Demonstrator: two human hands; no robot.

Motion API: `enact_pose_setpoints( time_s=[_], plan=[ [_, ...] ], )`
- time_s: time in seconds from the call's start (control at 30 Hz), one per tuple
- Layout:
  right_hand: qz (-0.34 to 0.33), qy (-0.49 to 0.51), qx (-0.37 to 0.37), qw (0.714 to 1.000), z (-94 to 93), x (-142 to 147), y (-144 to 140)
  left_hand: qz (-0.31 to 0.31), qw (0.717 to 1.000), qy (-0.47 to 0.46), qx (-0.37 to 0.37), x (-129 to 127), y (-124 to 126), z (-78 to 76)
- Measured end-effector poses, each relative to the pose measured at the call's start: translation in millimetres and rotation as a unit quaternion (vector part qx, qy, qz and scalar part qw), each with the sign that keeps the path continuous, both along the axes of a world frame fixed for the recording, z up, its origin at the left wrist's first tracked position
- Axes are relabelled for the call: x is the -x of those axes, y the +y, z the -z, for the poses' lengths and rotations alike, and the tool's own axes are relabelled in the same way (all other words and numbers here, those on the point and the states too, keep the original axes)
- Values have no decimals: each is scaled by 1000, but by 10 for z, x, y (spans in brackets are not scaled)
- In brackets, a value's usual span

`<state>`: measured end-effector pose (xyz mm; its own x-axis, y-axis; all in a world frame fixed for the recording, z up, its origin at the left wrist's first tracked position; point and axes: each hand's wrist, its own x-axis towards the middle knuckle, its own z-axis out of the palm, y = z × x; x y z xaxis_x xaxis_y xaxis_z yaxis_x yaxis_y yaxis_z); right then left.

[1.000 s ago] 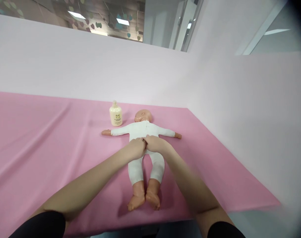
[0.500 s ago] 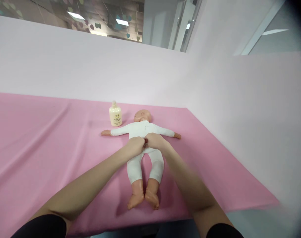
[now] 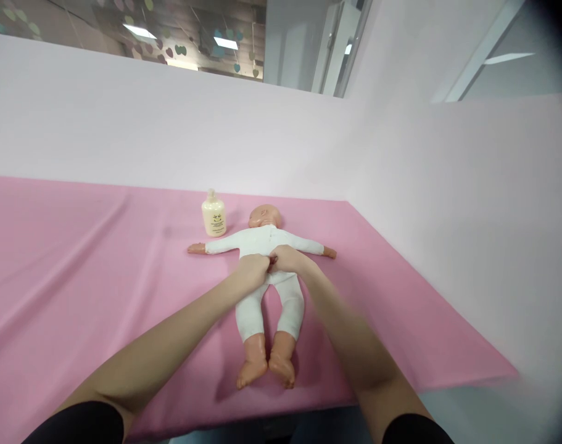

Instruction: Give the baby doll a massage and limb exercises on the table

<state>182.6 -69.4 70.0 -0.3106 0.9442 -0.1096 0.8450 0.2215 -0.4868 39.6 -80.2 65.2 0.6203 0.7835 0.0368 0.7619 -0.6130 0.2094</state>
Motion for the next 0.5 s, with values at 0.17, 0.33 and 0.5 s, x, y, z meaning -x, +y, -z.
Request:
enact_pose_setpoints(
  time_s=[0.17, 0.33, 0.5],
  plan=[
    [9, 11, -8, 1000, 2, 6, -1, 5, 1000, -12, -5, 13, 52, 33],
    [16, 20, -7, 1000, 26, 1, 9, 5, 1000, -15, 8, 3, 63, 38],
    [12, 0, -19, 1000, 26, 12, 14, 1, 1000, -25, 19, 5, 52, 20]
  ],
)
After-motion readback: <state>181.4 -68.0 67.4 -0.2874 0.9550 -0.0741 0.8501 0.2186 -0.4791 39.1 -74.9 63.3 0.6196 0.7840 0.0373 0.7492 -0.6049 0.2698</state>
